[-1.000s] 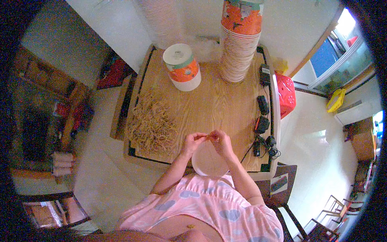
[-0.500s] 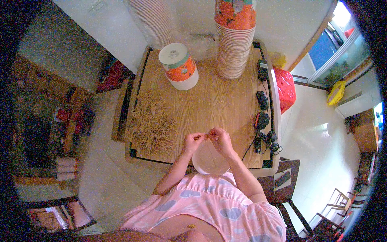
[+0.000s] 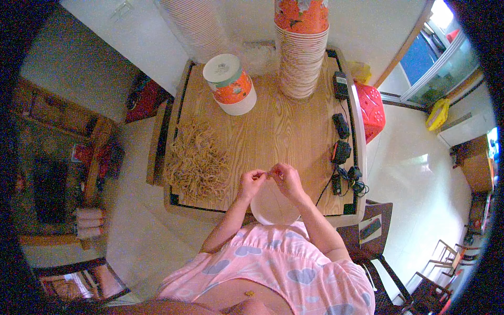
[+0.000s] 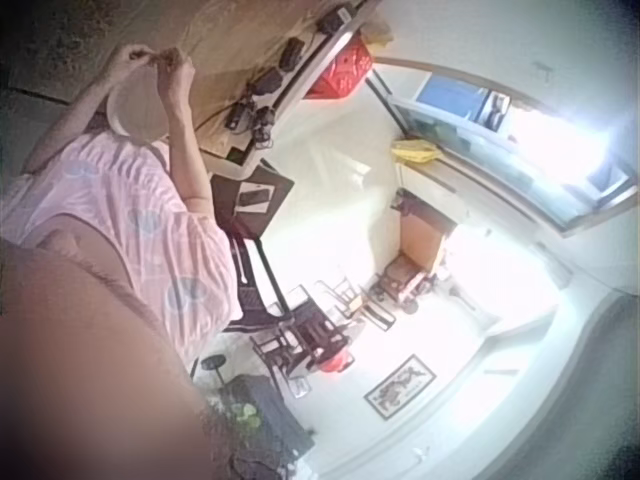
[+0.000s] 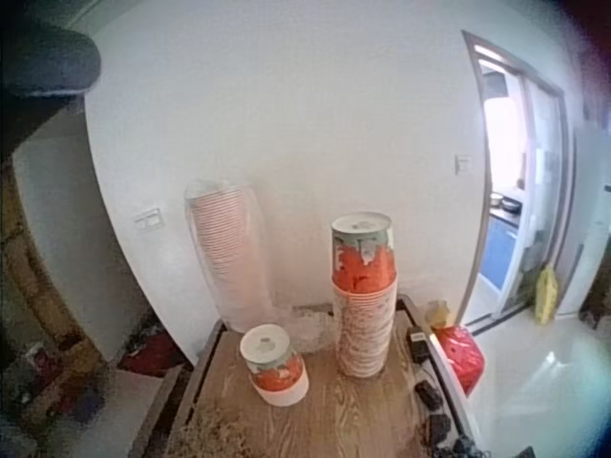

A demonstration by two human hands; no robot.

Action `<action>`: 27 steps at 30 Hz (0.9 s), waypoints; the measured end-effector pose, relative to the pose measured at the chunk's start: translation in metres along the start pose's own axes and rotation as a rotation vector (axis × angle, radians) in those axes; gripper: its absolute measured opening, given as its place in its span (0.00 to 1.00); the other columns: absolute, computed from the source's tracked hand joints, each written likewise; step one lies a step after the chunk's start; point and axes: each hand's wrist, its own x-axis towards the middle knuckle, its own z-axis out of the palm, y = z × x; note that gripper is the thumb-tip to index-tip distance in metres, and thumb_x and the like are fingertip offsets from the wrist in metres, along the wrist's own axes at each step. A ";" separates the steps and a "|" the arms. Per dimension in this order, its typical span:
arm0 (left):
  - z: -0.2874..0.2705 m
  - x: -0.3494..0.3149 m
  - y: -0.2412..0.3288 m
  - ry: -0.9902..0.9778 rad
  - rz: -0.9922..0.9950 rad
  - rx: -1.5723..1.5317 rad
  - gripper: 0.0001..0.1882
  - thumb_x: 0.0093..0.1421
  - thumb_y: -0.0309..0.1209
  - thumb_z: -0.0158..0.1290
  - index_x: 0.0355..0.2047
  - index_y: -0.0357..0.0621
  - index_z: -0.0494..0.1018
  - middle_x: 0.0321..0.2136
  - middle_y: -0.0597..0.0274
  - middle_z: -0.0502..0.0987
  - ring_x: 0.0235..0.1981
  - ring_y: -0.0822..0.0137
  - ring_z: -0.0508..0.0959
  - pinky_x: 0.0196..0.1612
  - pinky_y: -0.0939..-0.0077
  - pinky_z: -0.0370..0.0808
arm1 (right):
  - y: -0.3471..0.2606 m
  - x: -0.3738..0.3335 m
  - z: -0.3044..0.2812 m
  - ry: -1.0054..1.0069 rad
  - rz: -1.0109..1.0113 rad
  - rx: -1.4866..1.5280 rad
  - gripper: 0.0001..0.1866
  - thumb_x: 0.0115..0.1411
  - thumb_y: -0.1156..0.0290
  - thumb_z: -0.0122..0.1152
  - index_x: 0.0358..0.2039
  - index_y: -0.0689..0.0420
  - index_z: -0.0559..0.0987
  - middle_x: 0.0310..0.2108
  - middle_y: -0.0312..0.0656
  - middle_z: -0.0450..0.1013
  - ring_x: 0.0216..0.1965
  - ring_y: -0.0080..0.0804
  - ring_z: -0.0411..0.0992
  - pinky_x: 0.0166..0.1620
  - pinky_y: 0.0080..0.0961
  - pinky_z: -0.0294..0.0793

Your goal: Shredding or tearing paper/straw material into a bowl.

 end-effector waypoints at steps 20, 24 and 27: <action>-0.004 0.003 -0.001 -0.045 -0.106 -0.229 0.06 0.54 0.27 0.52 0.31 0.38 0.75 0.24 0.66 0.76 0.25 0.78 0.74 0.30 0.84 0.71 | 0.001 0.000 0.000 0.000 0.016 -0.003 0.04 0.51 0.75 0.56 0.27 0.61 0.74 0.25 0.44 0.72 0.29 0.36 0.71 0.33 0.28 0.70; -0.005 0.002 0.001 -0.054 -0.110 -0.233 0.06 0.54 0.26 0.53 0.30 0.38 0.75 0.24 0.66 0.76 0.25 0.78 0.74 0.30 0.84 0.71 | 0.002 0.000 0.000 -0.003 0.020 0.006 0.04 0.51 0.75 0.56 0.27 0.61 0.74 0.25 0.44 0.72 0.29 0.36 0.71 0.33 0.28 0.70; -0.004 0.000 0.009 -0.061 -0.110 -0.217 0.06 0.53 0.26 0.53 0.30 0.38 0.76 0.24 0.67 0.76 0.24 0.78 0.73 0.29 0.84 0.71 | 0.002 -0.001 0.000 0.013 0.016 0.015 0.03 0.50 0.76 0.56 0.27 0.61 0.74 0.25 0.44 0.72 0.29 0.37 0.71 0.33 0.28 0.70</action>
